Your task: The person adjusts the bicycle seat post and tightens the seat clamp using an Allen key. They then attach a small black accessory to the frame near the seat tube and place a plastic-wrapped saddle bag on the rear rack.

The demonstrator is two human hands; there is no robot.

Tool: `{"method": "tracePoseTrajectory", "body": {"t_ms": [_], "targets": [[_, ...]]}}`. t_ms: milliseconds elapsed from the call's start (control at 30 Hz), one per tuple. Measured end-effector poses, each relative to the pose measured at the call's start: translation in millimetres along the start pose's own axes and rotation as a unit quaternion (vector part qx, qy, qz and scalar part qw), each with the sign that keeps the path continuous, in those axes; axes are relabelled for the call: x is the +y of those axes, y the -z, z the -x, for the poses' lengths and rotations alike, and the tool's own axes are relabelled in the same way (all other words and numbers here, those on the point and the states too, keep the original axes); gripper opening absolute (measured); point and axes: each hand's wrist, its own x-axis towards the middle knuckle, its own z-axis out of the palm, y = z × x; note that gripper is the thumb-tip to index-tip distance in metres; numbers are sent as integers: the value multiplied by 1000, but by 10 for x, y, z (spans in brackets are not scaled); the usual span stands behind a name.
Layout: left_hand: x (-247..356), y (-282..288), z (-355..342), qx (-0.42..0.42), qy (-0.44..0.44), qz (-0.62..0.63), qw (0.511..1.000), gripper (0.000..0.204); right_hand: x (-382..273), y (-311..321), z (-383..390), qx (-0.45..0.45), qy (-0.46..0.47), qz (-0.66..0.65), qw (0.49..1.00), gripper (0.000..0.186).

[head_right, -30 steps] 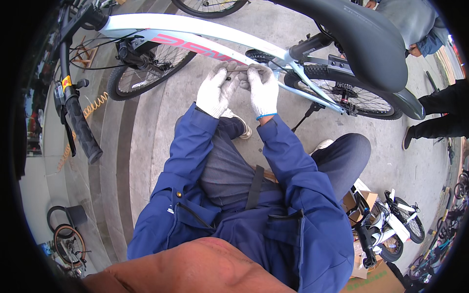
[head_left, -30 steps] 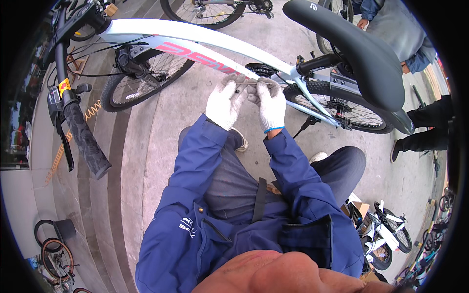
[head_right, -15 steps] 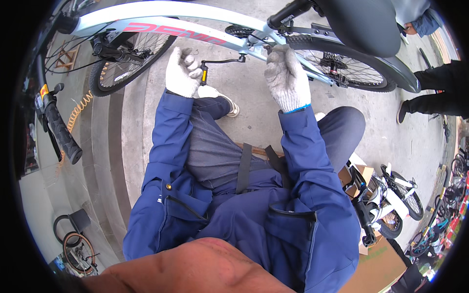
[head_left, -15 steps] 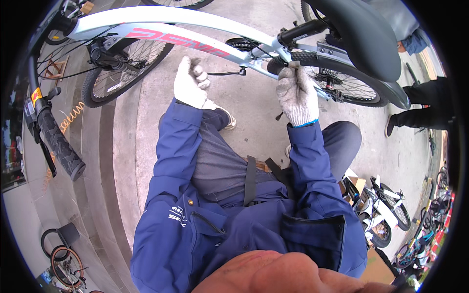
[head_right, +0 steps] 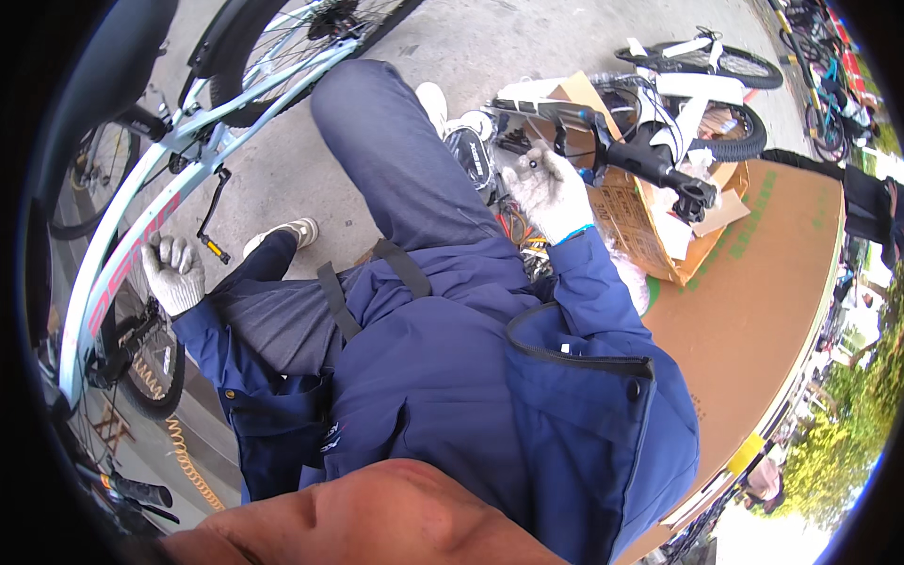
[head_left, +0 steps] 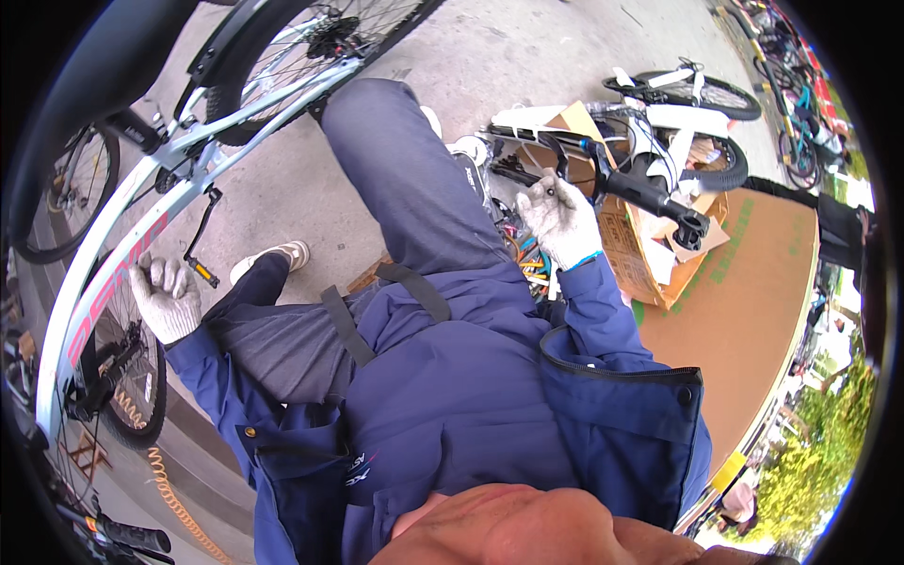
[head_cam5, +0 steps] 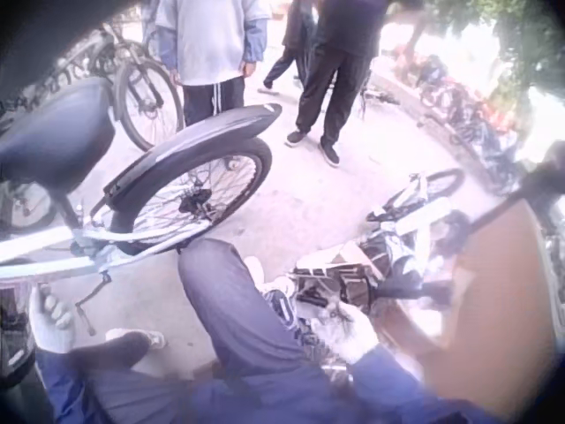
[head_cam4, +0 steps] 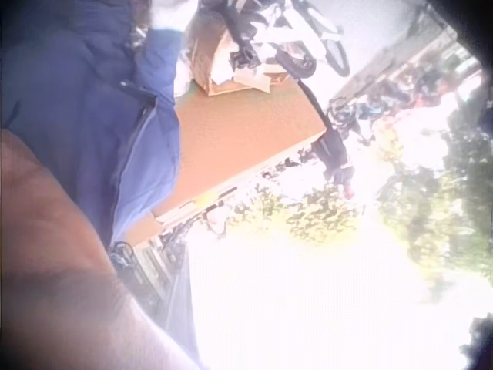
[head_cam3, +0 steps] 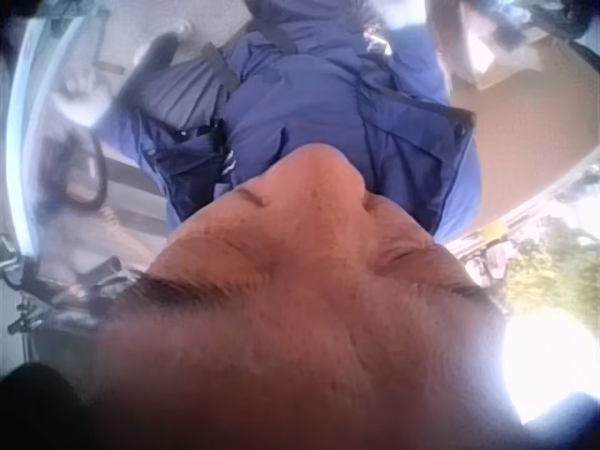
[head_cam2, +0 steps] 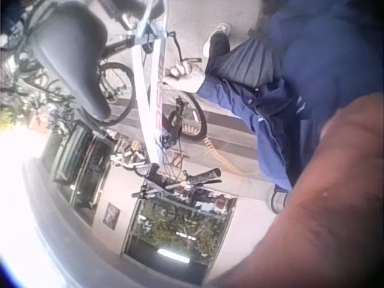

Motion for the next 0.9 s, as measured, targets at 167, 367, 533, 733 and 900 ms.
{"method": "tracePoseTrajectory", "body": {"t_ms": [167, 367, 533, 733, 900], "targets": [[-122, 112, -242, 33, 55, -44, 997, 37, 158, 1568, 73, 274, -21, 8, 961, 20], [-303, 137, -400, 79, 99, -139, 982, 36, 337, 2668, -760, 303, -95, -12, 948, 20], [-448, 101, -369, 105, 148, -146, 973, 36, 182, 2844, -1517, 312, -74, 194, 927, 16], [-555, 64, -319, 123, 149, -188, 963, 37, 46, 2902, -1868, 266, -166, 526, 791, 21], [-576, -29, -301, 125, 150, -182, 964, 36, 136, 2907, -1763, 221, -220, 576, 756, 21]]}}
